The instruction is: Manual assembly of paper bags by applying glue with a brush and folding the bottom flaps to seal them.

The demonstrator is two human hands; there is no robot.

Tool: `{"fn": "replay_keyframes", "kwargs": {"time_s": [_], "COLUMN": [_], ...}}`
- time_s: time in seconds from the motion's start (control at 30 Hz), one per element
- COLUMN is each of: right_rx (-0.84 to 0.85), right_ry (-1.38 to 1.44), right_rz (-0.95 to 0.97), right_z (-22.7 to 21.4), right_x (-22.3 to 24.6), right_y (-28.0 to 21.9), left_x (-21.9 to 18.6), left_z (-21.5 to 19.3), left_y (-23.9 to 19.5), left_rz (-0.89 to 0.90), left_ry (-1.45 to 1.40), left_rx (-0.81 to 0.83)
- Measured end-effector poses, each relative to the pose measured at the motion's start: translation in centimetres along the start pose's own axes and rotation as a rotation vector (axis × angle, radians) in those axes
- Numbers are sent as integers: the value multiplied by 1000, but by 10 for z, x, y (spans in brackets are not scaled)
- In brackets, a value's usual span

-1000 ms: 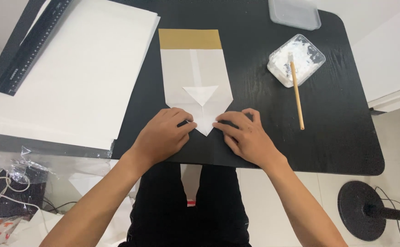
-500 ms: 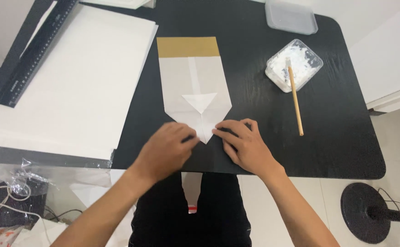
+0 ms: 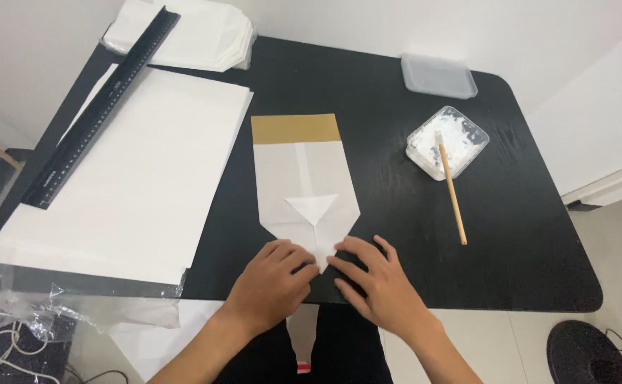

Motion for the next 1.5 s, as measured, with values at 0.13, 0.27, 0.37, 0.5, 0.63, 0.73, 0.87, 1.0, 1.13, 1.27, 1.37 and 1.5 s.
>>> {"fn": "replay_keyframes", "kwargs": {"time_s": [0.13,0.27,0.37,0.5,0.63,0.73,0.87,1.0,1.13,1.27,1.37,1.5], "right_rx": [-1,-23,-36,-103,-179,-222,-250,-281,-302,-337,-350,-372], "right_ry": [-6,-25,-44,-106,-116,-125,-100,-71,-77,-131,-146,-134], "right_rz": [22,47,44,-16,-34,-75,-18,5,-2,18,4,-4], "right_z": [2,1,1,2,7,6,14,25,27,24,20,18], "right_x": [9,15,18,23,24,29,26,20,24,25,28,32], "right_y": [-12,-17,-20,-25,-29,-29,-39,-52,-54,-53,-53,-56], "left_x": [-3,-7,-8,-14,-19,-28,-32,-28,-28,-28,-32,-31], "left_z": [-8,-10,-11,-14,-15,-22,-14,9,-2,-3,-10,-14], "left_y": [8,11,10,10,6,2,-17,-47,-52,-55,-51,-54], "left_rz": [5,-25,-44,-53,-37,27,21,1,-45,-59,-62,-55], "left_ry": [67,287,317,336,337,394,183,152,145,116,124,98], "left_rx": [-76,-116,-108,-46,-28,-57,-26,-52,-176,-228,-274,-299]}}
Point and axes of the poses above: each hand's wrist, its own y-axis towards the middle knuckle, its own z-axis out of the palm, x = y × z, the point moved 3 cm from there along y, towards the middle knuckle, and after that the axes turned 8 degrees about -x, right-handed, at the moved point
